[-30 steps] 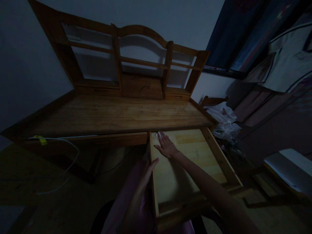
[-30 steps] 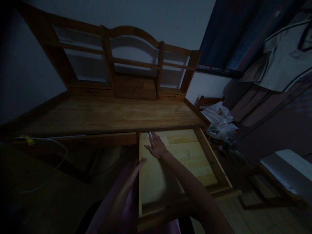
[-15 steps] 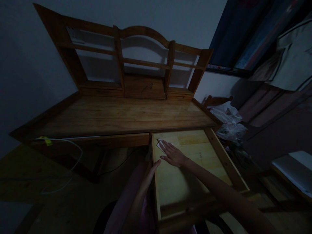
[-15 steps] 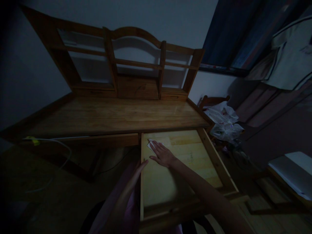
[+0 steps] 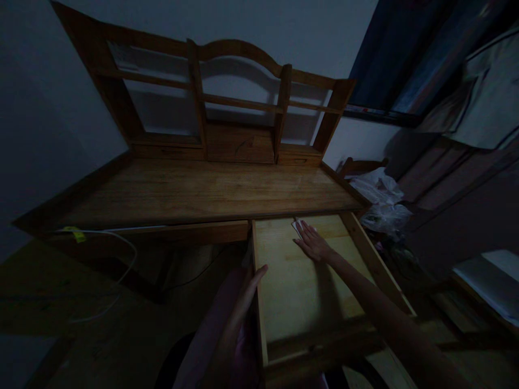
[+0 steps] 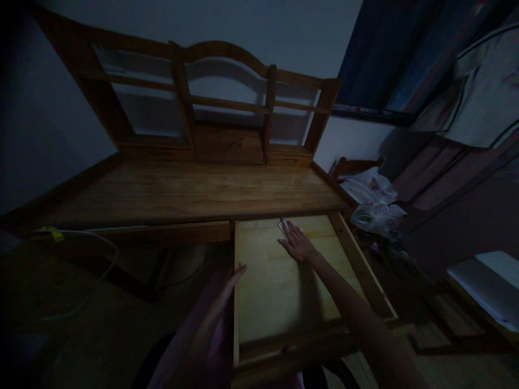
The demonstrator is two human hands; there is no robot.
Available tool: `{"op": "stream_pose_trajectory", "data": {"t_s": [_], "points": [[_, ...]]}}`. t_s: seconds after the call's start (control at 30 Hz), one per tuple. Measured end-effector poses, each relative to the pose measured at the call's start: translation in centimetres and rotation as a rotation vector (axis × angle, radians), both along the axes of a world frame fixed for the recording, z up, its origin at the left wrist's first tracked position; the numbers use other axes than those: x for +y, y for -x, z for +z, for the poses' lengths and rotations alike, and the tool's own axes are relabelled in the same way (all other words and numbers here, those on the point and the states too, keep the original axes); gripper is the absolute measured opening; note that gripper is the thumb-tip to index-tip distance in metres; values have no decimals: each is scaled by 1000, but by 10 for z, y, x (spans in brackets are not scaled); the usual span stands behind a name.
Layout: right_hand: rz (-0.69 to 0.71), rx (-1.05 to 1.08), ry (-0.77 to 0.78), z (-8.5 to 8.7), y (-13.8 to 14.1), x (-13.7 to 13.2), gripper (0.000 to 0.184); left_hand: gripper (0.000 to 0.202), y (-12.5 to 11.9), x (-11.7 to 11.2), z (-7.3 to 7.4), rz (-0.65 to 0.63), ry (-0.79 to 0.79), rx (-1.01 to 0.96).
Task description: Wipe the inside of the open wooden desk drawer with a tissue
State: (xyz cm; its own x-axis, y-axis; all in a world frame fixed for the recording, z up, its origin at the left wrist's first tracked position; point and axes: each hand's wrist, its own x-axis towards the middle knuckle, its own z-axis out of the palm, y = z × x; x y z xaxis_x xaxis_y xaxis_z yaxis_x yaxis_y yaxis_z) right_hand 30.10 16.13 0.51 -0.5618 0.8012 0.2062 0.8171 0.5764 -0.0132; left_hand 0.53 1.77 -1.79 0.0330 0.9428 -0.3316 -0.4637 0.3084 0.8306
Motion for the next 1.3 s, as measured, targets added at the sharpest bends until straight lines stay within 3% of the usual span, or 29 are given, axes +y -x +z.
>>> {"op": "stream_pose_trajectory", "data": {"t_s": [0.2,0.37,0.63,0.8,0.97,1.1,1.3], "points": [[-144,-52,-78,-10,-56,15,66,58,1,2,-6,-15,48,34],[-305,-122,-153,-16,-106,3,65,60,1,2,-5,-9,-2,12],[-348,-116,-168,-11,-119,-41,71,61,2,0,4,-18,22,-9],[-264,-90,-49,-21,-101,-76,73,60,1,2,-2,-43,7,-19],[-197,-17,58,-17,-54,-94,76,61,-2,6,-9,-18,-10,-46],[-117,10,81,-8,-12,-83,76,61,-4,7,-11,1,-26,-50],[-43,44,75,1,54,-43,77,63,-4,7,-14,7,-50,-27]]}}
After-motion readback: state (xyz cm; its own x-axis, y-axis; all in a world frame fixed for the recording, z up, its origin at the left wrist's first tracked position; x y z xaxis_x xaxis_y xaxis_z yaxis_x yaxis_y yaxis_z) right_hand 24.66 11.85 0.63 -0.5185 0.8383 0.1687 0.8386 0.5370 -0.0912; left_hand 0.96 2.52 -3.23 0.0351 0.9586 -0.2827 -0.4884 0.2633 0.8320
